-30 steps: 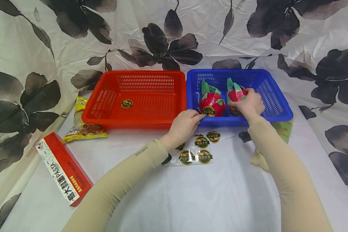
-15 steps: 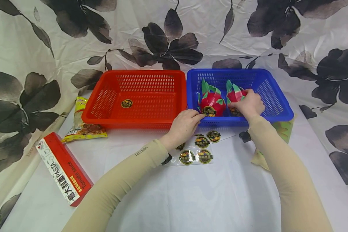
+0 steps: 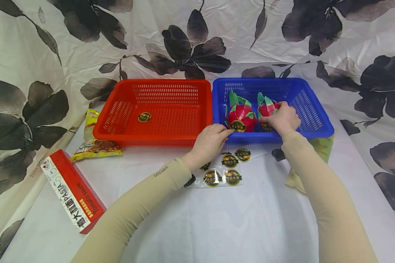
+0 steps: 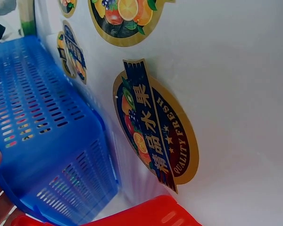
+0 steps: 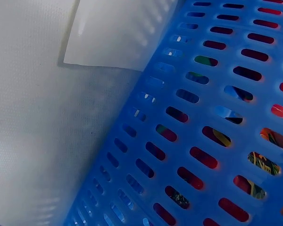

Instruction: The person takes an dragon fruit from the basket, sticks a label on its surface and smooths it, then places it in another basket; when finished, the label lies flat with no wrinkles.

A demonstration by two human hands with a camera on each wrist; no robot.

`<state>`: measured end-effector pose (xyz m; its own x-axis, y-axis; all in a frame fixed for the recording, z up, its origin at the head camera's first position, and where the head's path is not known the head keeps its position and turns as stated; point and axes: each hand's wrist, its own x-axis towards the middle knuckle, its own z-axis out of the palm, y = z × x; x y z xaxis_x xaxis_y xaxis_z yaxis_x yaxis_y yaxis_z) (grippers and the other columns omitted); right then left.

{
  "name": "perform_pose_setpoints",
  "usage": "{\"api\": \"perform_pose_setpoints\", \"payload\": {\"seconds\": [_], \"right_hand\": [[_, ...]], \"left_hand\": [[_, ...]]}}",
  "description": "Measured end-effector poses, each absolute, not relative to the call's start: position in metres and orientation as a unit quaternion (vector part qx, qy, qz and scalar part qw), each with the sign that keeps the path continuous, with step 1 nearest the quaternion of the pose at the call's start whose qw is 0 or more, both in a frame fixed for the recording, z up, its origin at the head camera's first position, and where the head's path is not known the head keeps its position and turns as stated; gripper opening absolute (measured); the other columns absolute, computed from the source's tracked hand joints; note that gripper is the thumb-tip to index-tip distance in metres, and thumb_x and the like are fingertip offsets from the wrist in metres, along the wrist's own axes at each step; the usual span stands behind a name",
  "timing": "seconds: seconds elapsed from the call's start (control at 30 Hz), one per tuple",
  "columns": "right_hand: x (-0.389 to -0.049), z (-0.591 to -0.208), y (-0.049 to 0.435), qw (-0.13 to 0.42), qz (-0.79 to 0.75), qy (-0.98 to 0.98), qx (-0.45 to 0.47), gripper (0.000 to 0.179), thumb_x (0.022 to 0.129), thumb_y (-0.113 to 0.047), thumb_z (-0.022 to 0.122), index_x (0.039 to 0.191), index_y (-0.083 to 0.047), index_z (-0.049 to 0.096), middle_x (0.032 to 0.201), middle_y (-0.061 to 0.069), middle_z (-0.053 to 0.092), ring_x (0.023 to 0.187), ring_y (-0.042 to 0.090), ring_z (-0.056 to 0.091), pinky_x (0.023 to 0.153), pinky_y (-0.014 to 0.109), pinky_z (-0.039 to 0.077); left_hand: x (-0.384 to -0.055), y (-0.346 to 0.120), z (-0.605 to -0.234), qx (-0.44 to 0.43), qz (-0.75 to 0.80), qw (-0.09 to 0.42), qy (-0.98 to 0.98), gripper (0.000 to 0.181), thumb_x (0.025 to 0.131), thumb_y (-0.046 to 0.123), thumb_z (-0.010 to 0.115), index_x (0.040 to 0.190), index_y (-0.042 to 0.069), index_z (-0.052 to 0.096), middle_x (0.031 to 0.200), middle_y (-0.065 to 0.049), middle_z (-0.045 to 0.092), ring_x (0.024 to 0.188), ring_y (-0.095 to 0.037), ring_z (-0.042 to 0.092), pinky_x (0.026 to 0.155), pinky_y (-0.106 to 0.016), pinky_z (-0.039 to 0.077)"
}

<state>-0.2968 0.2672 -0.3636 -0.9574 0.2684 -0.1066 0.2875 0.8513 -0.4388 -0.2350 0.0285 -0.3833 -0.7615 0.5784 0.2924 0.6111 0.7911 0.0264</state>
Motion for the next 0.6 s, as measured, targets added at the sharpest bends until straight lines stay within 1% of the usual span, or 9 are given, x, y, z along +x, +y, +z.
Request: {"api": "perform_pose_setpoints", "payload": {"seconds": [0.2,0.6], "right_hand": [[-0.2978,-0.3638,0.2671,0.03,-0.223,0.963,0.149,0.09,0.074,-0.052,0.068,0.14,-0.001,0.031,0.128,0.03,0.044,0.111,0.047,0.042,0.086,0.055,0.04],[-0.2995,-0.3643,0.2686,0.046,-0.228,0.961,0.15,0.091,0.075,-0.053,0.066,0.14,-0.001,0.029,0.13,0.031,0.042,0.114,0.047,0.039,0.09,0.057,0.038]], "left_hand": [[-0.2355,0.0277,-0.3836,-0.325,-0.061,0.153,-0.931,0.032,0.094,0.01,0.047,0.121,0.018,0.061,0.106,0.002,0.062,0.105,-0.013,0.054,0.097,-0.025,0.041],[-0.2351,0.0277,-0.3835,-0.324,-0.061,0.152,-0.932,0.032,0.095,0.01,0.047,0.122,0.018,0.061,0.107,0.002,0.062,0.106,-0.013,0.054,0.098,-0.025,0.04]]}}
